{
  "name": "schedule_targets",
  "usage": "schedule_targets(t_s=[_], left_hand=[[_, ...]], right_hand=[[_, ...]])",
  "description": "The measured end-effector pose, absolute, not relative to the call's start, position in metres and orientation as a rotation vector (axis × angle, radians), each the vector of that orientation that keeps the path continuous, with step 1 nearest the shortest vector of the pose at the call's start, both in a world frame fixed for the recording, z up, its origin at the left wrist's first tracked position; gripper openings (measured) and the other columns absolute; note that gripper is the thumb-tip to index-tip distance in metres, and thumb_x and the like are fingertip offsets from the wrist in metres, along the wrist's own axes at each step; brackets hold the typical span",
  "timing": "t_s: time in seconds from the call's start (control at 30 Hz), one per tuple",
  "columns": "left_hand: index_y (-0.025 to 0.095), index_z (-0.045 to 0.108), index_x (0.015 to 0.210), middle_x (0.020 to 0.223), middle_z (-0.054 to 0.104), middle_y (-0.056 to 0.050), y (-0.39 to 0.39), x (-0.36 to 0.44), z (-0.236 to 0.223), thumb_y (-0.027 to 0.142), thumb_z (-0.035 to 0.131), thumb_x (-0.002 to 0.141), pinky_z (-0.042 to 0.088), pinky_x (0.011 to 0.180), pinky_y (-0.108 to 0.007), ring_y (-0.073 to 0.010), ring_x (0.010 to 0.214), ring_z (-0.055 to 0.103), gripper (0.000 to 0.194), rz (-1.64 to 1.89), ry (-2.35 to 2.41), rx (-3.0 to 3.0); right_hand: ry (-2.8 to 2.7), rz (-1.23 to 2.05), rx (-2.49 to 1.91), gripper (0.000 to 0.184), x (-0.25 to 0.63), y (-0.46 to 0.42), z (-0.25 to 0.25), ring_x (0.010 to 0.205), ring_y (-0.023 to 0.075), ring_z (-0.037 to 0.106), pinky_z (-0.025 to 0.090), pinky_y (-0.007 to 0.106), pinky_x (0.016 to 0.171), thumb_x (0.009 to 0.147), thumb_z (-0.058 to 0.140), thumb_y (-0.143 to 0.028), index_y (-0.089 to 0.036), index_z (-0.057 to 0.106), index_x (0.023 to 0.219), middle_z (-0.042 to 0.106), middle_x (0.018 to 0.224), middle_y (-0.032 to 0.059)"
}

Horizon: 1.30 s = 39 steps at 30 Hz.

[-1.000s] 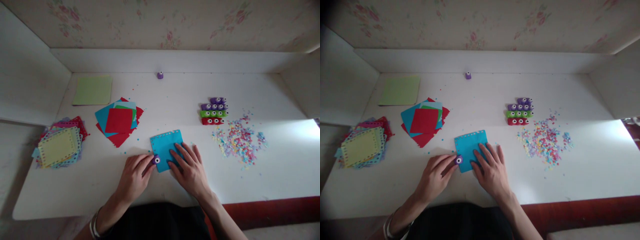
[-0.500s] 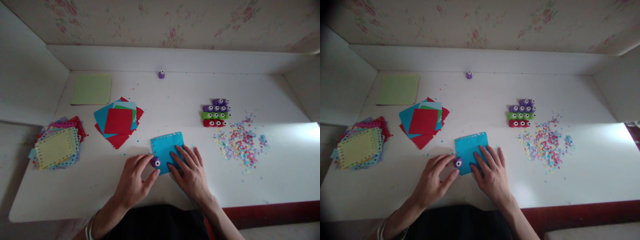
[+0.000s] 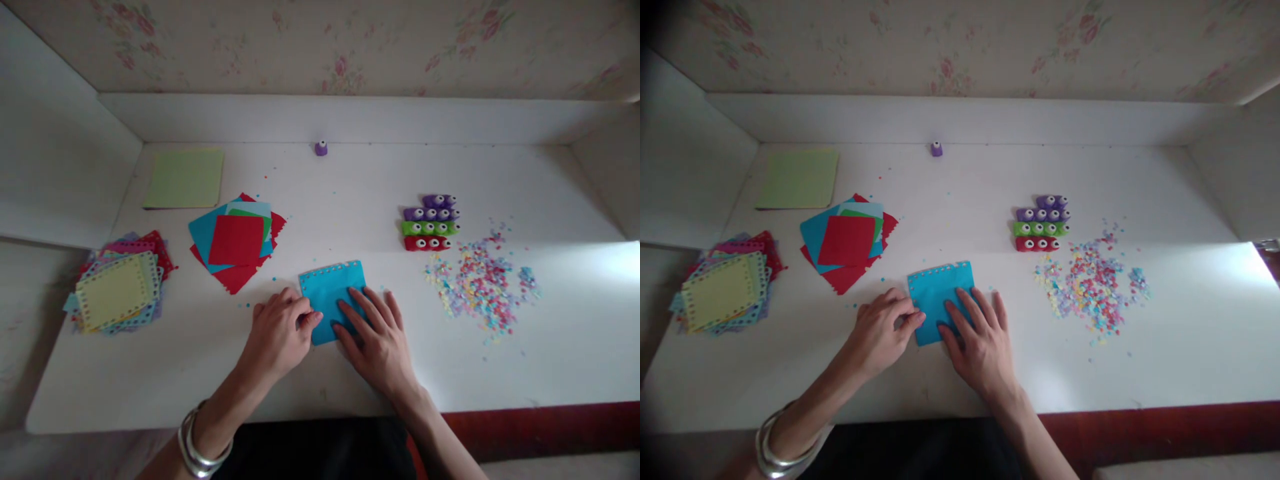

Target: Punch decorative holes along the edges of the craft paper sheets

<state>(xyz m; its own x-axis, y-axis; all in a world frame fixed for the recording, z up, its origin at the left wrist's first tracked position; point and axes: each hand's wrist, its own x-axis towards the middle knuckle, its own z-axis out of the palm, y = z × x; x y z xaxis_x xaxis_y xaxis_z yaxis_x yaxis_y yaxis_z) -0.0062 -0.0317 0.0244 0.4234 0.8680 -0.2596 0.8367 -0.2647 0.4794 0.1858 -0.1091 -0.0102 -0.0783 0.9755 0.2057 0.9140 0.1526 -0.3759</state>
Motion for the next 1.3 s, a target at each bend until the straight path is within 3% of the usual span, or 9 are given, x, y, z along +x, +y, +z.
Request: schedule_targets(t_s=[0.1,0.27,0.4,0.53,0.63,0.83,1.03,1.3], left_hand=[[0.023,0.066,0.082,0.093,0.066,-0.002,-0.035,-0.005,0.024,0.031,0.056,0.096,0.038,0.077,-0.035,-0.0214,0.093,0.062,0.018,0.119,1.417,2.139],[0.026,0.062,0.114,0.108,0.068,-0.004,-0.044,-0.017,0.015,0.033,0.05,0.1,0.04,0.084,-0.036,-0.0195,0.097,0.064,0.02,0.369,1.38,2.125],[0.024,0.066,0.104,0.105,0.07,-0.004,-0.048,-0.043,0.009,0.032,0.046,0.102,0.039,0.084,-0.037,-0.0196,0.098,0.064,0.021,0.472,1.46,2.207],[0.024,0.062,0.118,0.115,0.069,-0.007,-0.052,-0.073,0.004,0.033,0.045,0.103,0.04,0.09,-0.039,-0.0224,0.107,0.063,0.024,0.52,1.48,2.335],[0.023,0.059,0.124,0.116,0.067,-0.009,-0.058,-0.083,0.0,0.041,0.056,0.097,0.044,0.089,-0.041,-0.0255,0.106,0.063,0.033,0.515,1.438,2.417],[0.023,0.056,0.13,0.116,0.069,-0.008,-0.065,-0.072,-0.002,0.033,0.056,0.098,0.053,0.091,-0.039,-0.0237,0.103,0.066,0.034,0.67,1.389,2.355],[0.024,0.049,0.137,0.112,0.072,-0.006,-0.071,-0.048,0.011,0.032,0.054,0.099,0.058,0.088,-0.029,-0.0179,0.099,0.07,0.04,0.741,1.092,2.265],[0.023,0.05,0.133,0.11,0.07,-0.007,-0.069,-0.039,0.01,0.031,0.055,0.098,0.06,0.085,-0.029,-0.0174,0.093,0.07,0.036,0.819,1.108,2.12]], right_hand=[[-2.055,0.197,-1.792,0.036,0.186,-0.11,-0.011,0.132,0.0317,0.05,0.029,0.061,0.115,0.094,0.062,-0.036,-0.026,0.063,0.128,0.057,0.142,0.0067],[-2.052,0.174,-1.787,0.036,0.186,-0.111,-0.012,0.132,0.0316,0.05,0.029,0.061,0.115,0.094,0.06,-0.038,-0.026,0.063,0.128,0.058,0.142,0.0063],[-2.036,0.185,-1.798,0.035,0.186,-0.111,-0.01,0.132,0.0308,0.051,0.029,0.06,0.116,0.095,0.06,-0.038,-0.027,0.064,0.128,0.059,0.141,0.0059],[-2.034,0.191,-1.798,0.035,0.185,-0.111,-0.01,0.132,0.0309,0.05,0.029,0.06,0.116,0.095,0.059,-0.038,-0.027,0.064,0.127,0.058,0.141,0.0059],[-2.033,0.19,-1.789,0.035,0.186,-0.111,-0.012,0.132,0.0314,0.051,0.029,0.062,0.115,0.094,0.06,-0.038,-0.027,0.064,0.127,0.059,0.141,0.0064],[-1.928,0.242,-1.687,0.036,0.184,-0.114,-0.01,0.133,0.0321,0.05,0.03,0.063,0.115,0.093,0.063,-0.032,-0.027,0.061,0.129,0.06,0.139,0.0077],[-1.875,0.805,-1.398,0.049,0.164,-0.114,0.023,0.124,0.0219,0.059,0.053,0.037,0.101,0.097,0.058,-0.026,-0.026,0.047,0.144,0.06,0.137,0.0081],[-1.629,0.967,-1.402,0.019,0.169,-0.093,0.039,0.104,0.0185,0.068,0.058,0.032,0.09,0.095,0.062,-0.03,-0.028,0.072,0.111,0.072,0.112,0.0033]])
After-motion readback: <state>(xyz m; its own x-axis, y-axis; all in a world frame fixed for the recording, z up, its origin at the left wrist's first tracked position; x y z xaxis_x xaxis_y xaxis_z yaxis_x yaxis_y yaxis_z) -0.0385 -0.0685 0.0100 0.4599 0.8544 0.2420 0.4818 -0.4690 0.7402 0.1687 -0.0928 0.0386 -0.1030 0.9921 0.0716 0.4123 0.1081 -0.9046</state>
